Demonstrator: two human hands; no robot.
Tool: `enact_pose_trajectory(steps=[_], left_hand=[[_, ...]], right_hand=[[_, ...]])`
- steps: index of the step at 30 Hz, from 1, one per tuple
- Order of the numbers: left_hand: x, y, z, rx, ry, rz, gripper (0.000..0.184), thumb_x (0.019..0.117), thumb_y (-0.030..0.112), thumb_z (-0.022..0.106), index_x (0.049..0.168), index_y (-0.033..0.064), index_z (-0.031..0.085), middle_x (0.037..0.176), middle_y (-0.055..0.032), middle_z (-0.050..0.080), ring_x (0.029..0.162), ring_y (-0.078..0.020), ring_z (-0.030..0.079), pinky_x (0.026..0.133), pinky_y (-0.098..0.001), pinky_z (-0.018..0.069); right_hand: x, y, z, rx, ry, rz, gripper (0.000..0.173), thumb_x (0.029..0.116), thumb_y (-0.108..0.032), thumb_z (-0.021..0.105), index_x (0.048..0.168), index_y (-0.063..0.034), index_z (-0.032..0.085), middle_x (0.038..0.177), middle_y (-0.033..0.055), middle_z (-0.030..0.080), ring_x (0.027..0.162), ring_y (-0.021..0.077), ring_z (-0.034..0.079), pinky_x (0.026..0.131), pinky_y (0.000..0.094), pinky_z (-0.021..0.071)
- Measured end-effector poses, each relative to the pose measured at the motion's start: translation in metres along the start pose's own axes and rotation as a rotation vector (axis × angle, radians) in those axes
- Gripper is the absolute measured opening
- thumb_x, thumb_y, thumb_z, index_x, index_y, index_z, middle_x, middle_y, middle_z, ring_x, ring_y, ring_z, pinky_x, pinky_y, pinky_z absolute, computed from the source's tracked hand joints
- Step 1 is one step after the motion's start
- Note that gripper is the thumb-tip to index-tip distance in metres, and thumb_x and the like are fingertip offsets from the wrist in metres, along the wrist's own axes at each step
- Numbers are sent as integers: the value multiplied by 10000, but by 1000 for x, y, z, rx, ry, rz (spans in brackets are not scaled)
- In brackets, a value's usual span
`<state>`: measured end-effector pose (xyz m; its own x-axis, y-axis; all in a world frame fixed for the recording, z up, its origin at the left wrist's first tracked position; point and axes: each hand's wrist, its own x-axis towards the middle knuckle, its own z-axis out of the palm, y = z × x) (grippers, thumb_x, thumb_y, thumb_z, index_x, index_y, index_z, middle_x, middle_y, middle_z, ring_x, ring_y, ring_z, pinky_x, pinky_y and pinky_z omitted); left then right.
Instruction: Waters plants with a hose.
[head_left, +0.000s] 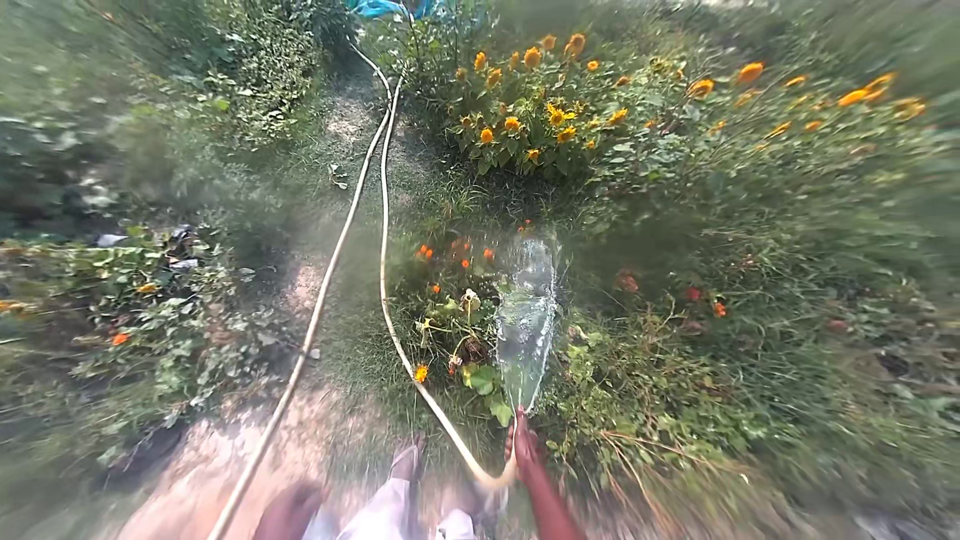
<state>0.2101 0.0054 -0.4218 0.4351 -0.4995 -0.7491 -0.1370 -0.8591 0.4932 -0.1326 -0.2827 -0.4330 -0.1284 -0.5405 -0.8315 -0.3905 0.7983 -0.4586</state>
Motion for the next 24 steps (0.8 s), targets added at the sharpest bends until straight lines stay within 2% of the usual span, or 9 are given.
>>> enact_pose_trajectory(steps=[7,13,17,19,24], left_hand=[[4,-3,0,17,24,-2,287,982,235,687,1156,7,699,1021,-161,728,925,-263,700,890,-474,554],[5,-8,5,14,48,11,280,985,259,678,1129,22,712,1005,-142,728,920,-256,700,893,-477,556],[6,-17,8,11,64,-18,266,975,257,696,1123,37,715,1012,-127,732,936,-239,706,903,-459,563],[5,-19,8,16,66,-13,264,976,249,690,1123,32,713,1011,-126,732,932,-236,705,904,-451,563],[1,-27,1,18,60,6,264,984,252,682,1112,22,707,988,-128,723,900,-226,697,875,-438,564]], right_hand=[[-8,5,5,59,3,-5,600,1116,-493,293,842,-29,558,605,32,464,504,148,478,519,317,450],[-18,15,14,-97,-49,-21,644,1115,-504,276,914,13,603,664,64,515,570,171,520,588,350,480],[-15,35,27,-319,-81,-53,698,1106,-531,272,1002,44,653,778,149,607,702,257,596,708,445,508],[-11,44,32,-413,-94,-65,717,1100,-537,296,1052,70,674,899,222,662,833,330,646,814,510,514],[-17,51,45,-541,-130,-42,724,1096,-548,288,1105,60,682,1029,256,687,976,371,667,896,543,508]])
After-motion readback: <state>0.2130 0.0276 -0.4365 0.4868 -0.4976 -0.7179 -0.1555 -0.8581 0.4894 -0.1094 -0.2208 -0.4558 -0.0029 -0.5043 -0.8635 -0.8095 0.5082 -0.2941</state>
